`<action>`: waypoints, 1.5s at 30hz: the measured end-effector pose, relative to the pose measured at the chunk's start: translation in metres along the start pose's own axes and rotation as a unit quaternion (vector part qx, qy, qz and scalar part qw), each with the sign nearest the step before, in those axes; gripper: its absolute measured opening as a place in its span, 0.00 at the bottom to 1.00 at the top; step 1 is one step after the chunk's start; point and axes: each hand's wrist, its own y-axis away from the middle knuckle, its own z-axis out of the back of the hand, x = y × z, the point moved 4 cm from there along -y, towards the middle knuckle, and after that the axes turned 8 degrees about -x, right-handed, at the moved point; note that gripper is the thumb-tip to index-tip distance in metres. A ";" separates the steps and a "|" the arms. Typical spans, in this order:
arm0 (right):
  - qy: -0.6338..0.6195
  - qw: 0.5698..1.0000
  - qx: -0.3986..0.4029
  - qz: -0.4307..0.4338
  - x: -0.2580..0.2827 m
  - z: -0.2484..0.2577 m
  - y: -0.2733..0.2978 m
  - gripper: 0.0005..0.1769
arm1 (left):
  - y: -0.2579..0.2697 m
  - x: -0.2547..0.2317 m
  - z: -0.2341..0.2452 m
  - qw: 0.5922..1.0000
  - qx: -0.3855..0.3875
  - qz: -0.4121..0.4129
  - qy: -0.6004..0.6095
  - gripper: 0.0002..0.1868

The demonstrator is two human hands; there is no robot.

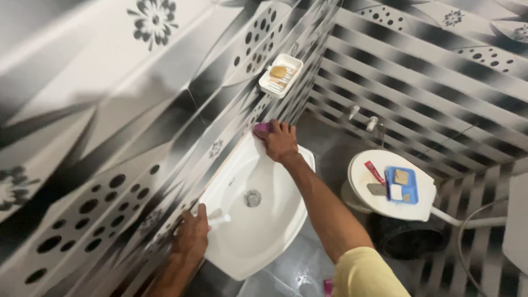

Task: The person cleans a bathroom sink and floor using a pink scrub brush and a white cloth. They scrub the sink basin, the floor near the drain, and a wall-mounted fixture, then rinse the brush and wash their hands.

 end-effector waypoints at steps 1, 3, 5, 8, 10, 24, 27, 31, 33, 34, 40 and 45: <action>0.019 1.000 0.003 0.009 -0.001 0.001 0.010 0.21 | 0.006 -0.005 -0.001 1.000 0.006 0.005 0.009 0.45; -0.019 0.999 -0.016 -0.022 -0.003 0.011 0.040 0.24 | 0.014 -0.012 0.008 1.000 0.007 0.015 0.022 0.48; -0.037 0.996 -0.041 -0.068 -0.018 0.032 0.076 0.25 | 0.017 -0.020 0.014 1.000 0.015 0.005 -0.013 0.44; -0.005 0.991 -0.069 -0.114 -0.031 0.059 0.142 0.25 | 0.017 -0.018 0.010 0.998 0.010 -0.037 -0.045 0.36; -0.009 0.992 -0.033 -0.123 -0.020 0.065 0.170 0.24 | 0.010 -0.018 0.007 0.982 -0.018 -0.136 -0.133 0.27; -0.046 0.998 0.020 -0.039 0.048 0.108 0.241 0.23 | 0.021 -0.005 -0.004 0.932 -0.110 -0.259 -0.230 0.32; -0.015 0.995 -0.033 -0.094 0.043 0.112 0.248 0.27 | 0.065 0.009 -0.007 0.899 -0.196 -0.320 -0.226 0.50; -0.161 0.980 0.013 -0.114 0.130 0.111 0.319 0.30 | 0.121 0.046 -0.037 0.881 -0.109 -0.388 -0.249 0.38; -0.161 0.983 0.055 -0.071 0.164 0.113 0.337 0.33 | 0.139 0.063 -0.048 0.883 -0.089 -0.407 -0.215 0.36; -0.152 0.986 0.061 -0.037 0.173 0.116 0.341 0.34 | 0.146 0.070 -0.053 0.884 -0.077 -0.416 -0.198 0.36; -0.095 0.990 -0.012 -0.107 0.102 0.138 0.322 0.26 | 0.171 0.095 -0.067 0.856 0.024 -0.447 -0.259 0.41; -0.066 0.961 0.135 -0.234 0.130 0.120 0.347 0.38 | 0.180 0.085 -0.066 0.875 0.036 -0.414 -0.248 0.43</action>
